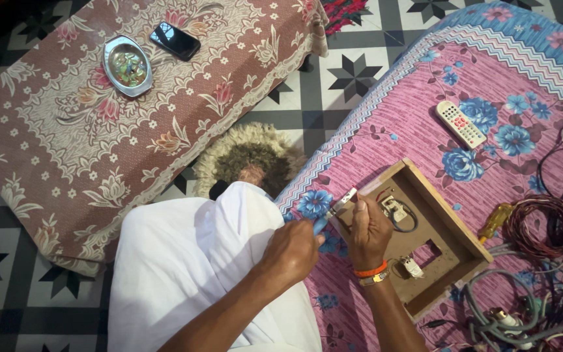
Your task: The person wires an electrical box, using a screwdriver to tighten internal components, handling wire coils, and using pliers to strip and cut wires.
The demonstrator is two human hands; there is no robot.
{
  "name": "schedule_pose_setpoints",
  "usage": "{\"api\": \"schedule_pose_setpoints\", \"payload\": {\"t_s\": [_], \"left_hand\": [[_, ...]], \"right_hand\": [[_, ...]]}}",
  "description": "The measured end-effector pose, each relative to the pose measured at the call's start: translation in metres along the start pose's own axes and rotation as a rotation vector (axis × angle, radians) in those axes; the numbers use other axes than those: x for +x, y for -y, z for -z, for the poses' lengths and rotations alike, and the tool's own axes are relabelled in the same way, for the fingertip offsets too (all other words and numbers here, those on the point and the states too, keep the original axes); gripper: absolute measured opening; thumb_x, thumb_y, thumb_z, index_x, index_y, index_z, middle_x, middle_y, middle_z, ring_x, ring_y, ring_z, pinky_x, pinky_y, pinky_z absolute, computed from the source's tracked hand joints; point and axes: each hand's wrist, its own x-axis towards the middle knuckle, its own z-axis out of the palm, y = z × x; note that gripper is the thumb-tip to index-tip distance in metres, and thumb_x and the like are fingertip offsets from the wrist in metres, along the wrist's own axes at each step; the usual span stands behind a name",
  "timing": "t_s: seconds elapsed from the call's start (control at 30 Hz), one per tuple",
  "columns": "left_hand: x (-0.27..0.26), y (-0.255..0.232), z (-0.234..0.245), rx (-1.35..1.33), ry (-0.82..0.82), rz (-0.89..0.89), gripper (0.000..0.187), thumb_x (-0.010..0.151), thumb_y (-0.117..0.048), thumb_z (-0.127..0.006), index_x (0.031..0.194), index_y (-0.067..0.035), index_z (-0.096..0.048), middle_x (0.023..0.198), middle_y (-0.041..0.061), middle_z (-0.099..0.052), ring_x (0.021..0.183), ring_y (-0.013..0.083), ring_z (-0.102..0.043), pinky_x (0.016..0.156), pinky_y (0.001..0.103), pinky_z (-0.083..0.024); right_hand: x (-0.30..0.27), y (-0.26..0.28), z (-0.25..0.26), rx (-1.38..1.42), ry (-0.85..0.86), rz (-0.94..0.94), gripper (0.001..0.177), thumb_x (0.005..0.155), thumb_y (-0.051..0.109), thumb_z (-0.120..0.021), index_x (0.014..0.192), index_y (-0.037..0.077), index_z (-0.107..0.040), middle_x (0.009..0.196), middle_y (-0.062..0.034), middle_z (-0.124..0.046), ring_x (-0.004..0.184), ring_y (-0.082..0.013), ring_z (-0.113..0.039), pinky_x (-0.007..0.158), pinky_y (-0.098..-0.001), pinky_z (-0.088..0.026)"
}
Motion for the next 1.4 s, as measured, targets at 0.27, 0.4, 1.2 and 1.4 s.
{"api": "schedule_pose_setpoints", "payload": {"t_s": [0.27,0.4,1.2,1.4], "left_hand": [[0.000,0.000,-0.002,0.027,-0.027,-0.033,0.020,0.092,-0.015,-0.068,0.084,0.001,-0.059,0.079,0.027,-0.065,0.077,0.0499,-0.064,0.068,0.060,-0.048],[-0.001,0.000,0.000,0.056,-0.007,-0.055,0.019,0.094,-0.014,-0.064,0.084,0.002,-0.059,0.076,0.026,-0.065,0.076,0.0489,-0.064,0.067,0.059,-0.049],[0.043,0.014,0.061,0.303,0.316,-0.149,0.014,0.090,-0.002,-0.052,0.102,0.003,-0.052,0.093,0.027,-0.067,0.089,0.0486,-0.067,0.078,0.058,-0.051],[0.051,0.025,0.085,0.438,0.324,-0.306,0.021,0.085,-0.002,-0.056,0.105,-0.001,-0.052,0.097,0.025,-0.065,0.088,0.0481,-0.065,0.077,0.057,-0.051]], "right_hand": [[-0.001,0.003,0.000,-0.055,-0.014,-0.006,0.027,0.109,0.015,-0.050,0.105,-0.002,-0.070,0.065,0.0065,-0.046,0.057,-0.0027,-0.041,0.050,-0.0237,-0.034],[0.000,0.006,-0.001,-0.094,-0.022,-0.004,0.026,0.108,0.014,-0.050,0.106,-0.002,-0.071,0.063,0.0047,-0.047,0.056,-0.0042,-0.042,0.050,-0.0252,-0.036],[0.011,0.004,0.020,0.340,0.302,-0.137,0.026,0.106,0.011,-0.046,0.095,-0.001,-0.065,0.076,0.0007,-0.057,0.067,-0.0056,-0.049,0.063,-0.0241,-0.043],[0.018,0.012,0.033,0.242,0.553,-0.460,0.027,0.103,0.019,-0.050,0.087,0.003,-0.064,0.066,0.0018,-0.047,0.056,-0.0073,-0.039,0.051,-0.0245,-0.033]]}}
